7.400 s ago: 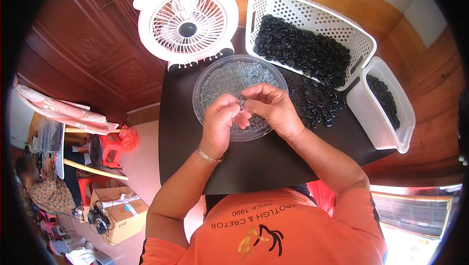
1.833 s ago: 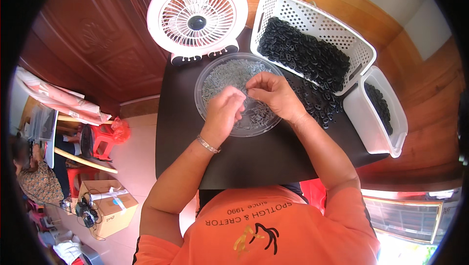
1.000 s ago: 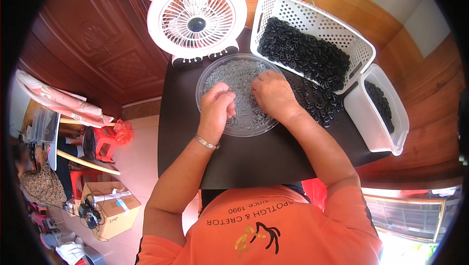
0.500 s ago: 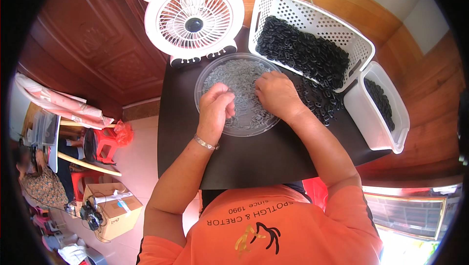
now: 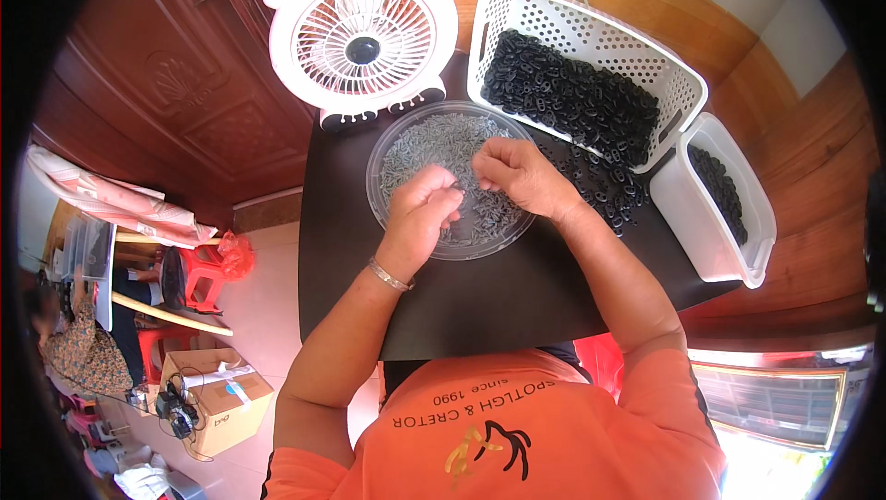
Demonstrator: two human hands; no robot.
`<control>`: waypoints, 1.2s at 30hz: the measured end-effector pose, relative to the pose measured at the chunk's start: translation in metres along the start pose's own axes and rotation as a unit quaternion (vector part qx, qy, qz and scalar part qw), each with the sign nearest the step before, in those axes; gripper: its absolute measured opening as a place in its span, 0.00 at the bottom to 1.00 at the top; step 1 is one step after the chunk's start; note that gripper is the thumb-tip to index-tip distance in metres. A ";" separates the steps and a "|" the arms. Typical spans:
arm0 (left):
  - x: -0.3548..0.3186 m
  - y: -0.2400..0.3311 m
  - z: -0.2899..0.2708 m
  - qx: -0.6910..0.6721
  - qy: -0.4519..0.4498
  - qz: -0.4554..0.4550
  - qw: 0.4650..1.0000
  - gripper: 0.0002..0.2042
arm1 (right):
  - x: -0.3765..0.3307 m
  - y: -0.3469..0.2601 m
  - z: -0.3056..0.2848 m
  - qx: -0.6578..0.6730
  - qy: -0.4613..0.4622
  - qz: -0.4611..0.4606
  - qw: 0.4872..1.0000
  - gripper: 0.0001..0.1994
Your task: The person assembles plastic parts by picking clips and pins from trays and joining them together by hand.
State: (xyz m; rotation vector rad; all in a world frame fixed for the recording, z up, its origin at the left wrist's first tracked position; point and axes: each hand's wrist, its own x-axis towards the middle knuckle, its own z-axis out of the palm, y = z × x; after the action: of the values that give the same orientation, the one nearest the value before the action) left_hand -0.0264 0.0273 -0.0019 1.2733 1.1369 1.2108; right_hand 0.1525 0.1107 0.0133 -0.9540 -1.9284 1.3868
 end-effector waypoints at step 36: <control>0.004 0.010 -0.014 -0.285 -0.070 -0.017 0.956 0.08 | -0.016 -0.028 0.006 -0.033 0.017 0.007 0.999 0.06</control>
State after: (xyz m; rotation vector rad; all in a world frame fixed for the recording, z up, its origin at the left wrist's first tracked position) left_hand -0.0401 0.0317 0.0087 0.8739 0.6324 1.2791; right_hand 0.1510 0.0890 0.0374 -1.0164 -1.9560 1.3145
